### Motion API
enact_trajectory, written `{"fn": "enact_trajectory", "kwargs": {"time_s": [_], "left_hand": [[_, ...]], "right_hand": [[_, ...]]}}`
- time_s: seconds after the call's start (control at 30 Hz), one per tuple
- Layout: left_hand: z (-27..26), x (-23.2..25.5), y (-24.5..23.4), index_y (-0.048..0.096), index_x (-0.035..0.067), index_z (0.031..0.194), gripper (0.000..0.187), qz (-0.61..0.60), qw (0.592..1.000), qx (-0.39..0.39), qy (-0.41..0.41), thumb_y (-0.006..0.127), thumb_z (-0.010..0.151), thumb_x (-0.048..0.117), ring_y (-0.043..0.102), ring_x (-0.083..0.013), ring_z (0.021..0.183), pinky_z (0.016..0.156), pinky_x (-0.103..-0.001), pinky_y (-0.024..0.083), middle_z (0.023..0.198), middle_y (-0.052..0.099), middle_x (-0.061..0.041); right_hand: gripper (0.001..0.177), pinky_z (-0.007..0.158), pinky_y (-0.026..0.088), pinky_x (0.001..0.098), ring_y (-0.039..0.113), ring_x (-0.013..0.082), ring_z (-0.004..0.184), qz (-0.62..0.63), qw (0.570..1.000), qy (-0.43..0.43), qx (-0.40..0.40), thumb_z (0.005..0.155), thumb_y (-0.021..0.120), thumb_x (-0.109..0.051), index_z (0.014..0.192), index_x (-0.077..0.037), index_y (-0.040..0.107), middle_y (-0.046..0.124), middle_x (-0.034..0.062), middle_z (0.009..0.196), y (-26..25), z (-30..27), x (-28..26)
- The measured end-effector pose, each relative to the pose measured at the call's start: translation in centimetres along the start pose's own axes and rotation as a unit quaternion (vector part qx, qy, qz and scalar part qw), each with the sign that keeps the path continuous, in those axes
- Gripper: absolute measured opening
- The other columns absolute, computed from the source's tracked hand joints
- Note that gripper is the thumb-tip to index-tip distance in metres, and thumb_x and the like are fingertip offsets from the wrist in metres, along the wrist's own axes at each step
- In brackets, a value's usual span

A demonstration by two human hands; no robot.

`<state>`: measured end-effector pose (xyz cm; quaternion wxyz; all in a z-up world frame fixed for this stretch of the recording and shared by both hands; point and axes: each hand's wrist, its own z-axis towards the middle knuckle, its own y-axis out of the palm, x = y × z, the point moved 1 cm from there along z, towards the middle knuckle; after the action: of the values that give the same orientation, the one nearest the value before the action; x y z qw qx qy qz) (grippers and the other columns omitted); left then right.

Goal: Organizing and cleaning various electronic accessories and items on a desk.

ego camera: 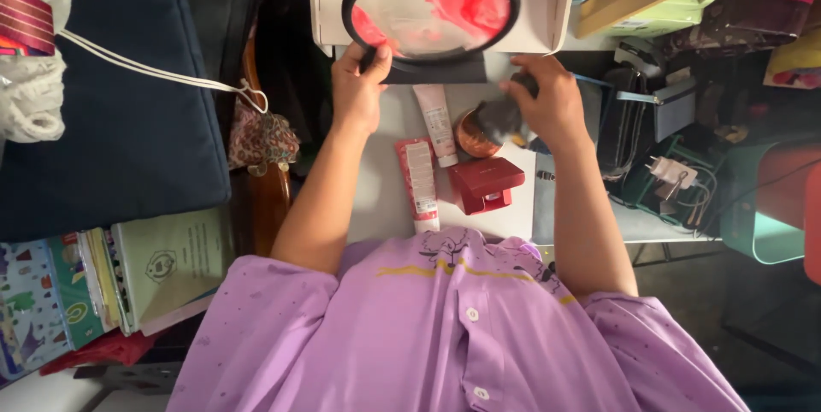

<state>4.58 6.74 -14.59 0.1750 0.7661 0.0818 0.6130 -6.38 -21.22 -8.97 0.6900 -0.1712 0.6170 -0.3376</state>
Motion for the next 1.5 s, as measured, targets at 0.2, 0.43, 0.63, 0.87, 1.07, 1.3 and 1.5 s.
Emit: {"fn": "enact_trajectory", "kwargs": {"time_s": [0.2, 0.43, 0.63, 0.87, 1.07, 1.3, 1.5], "left_hand": [[-3.1, 1.2, 3.3, 0.075, 0.006, 0.108, 0.018, 0.01, 1.0, -0.006, -0.028, 0.076, 0.096, 0.019, 0.063, -0.0077, 0.086, 0.067, -0.026, 0.048, 0.098, 0.072, 0.001], [-5.0, 1.7, 5.4, 0.073, 0.004, 0.117, 0.025, -0.005, 0.994, -0.106, 0.007, 0.075, 0.099, 0.02, 0.06, -0.0076, 0.09, 0.081, -0.024, 0.051, 0.099, 0.07, 0.002], [-5.0, 3.5, 4.9, 0.069, 0.005, 0.125, 0.03, 0.144, 0.976, -0.144, 0.082, 0.078, 0.1, 0.02, 0.042, -0.0048, 0.077, 0.069, -0.021, 0.036, 0.085, 0.05, 0.008], [-5.2, 5.0, 4.9, 0.066, 0.006, 0.13, 0.033, 0.094, 0.973, -0.181, 0.105, 0.076, 0.1, 0.014, 0.057, -0.0059, 0.097, 0.089, -0.021, 0.048, 0.105, 0.065, 0.003], [-5.3, 4.1, 3.5, 0.069, 0.005, 0.125, 0.03, 0.118, 0.982, -0.131, 0.06, 0.076, 0.097, 0.012, 0.061, -0.0089, 0.101, 0.089, -0.023, 0.053, 0.109, 0.068, 0.0], [-4.6, 2.7, 2.9, 0.07, 0.003, 0.123, 0.028, 0.119, 0.988, -0.099, 0.027, 0.076, 0.097, 0.01, 0.059, -0.0079, 0.092, 0.082, -0.023, 0.052, 0.103, 0.067, 0.001], [-4.7, 3.0, 3.1, 0.072, 0.004, 0.12, 0.027, 0.137, 0.987, -0.08, 0.007, 0.077, 0.095, 0.011, 0.061, -0.0075, 0.089, 0.081, -0.023, 0.053, 0.099, 0.069, 0.002]], "right_hand": [[0.033, 0.099, 0.053, 0.0339, 0.065, 0.0245, 0.113, -0.037, 0.99, -0.108, 0.081, 0.112, 0.075, -0.023, 0.131, 0.002, 0.063, 0.067, 0.0149, 0.122, -0.5, -0.5, -2.0], [0.033, 0.091, 0.055, 0.0276, 0.07, 0.0129, 0.098, 0.33, 0.937, -0.094, 0.074, 0.118, 0.06, -0.024, 0.135, 0.003, 0.053, 0.071, 0.0075, 0.108, -3.1, 1.2, -8.2], [0.022, 0.07, 0.053, 0.0268, 0.067, 0.0124, 0.077, 0.117, 0.975, -0.164, 0.093, 0.125, 0.055, -0.019, 0.116, 0.001, 0.056, 0.069, 0.0061, 0.086, -6.5, 2.0, -10.4], [0.022, 0.059, 0.048, 0.0238, 0.062, 0.0125, 0.065, 0.261, 0.953, -0.059, 0.145, 0.122, 0.052, -0.022, 0.125, -0.001, 0.058, 0.065, 0.0053, 0.077, -6.4, 3.4, -8.5], [0.04, 0.038, 0.037, 0.0331, 0.054, 0.0187, 0.043, 0.508, 0.781, 0.238, 0.272, 0.11, 0.057, -0.03, 0.087, 0.001, 0.061, 0.058, 0.0067, 0.061, -3.1, 5.0, 1.5], [0.032, 0.038, 0.031, 0.0282, 0.045, 0.0129, 0.042, 0.427, 0.87, 0.237, 0.064, 0.109, 0.058, -0.033, 0.092, -0.008, 0.067, 0.054, 0.0008, 0.064, -1.5, 2.1, -2.1], [0.028, 0.044, 0.035, 0.0279, 0.049, 0.0139, 0.051, 0.59, 0.714, 0.323, 0.193, 0.109, 0.06, -0.024, 0.091, -0.003, 0.063, 0.052, 0.0023, 0.067, 3.2, 1.4, 6.7]]}}
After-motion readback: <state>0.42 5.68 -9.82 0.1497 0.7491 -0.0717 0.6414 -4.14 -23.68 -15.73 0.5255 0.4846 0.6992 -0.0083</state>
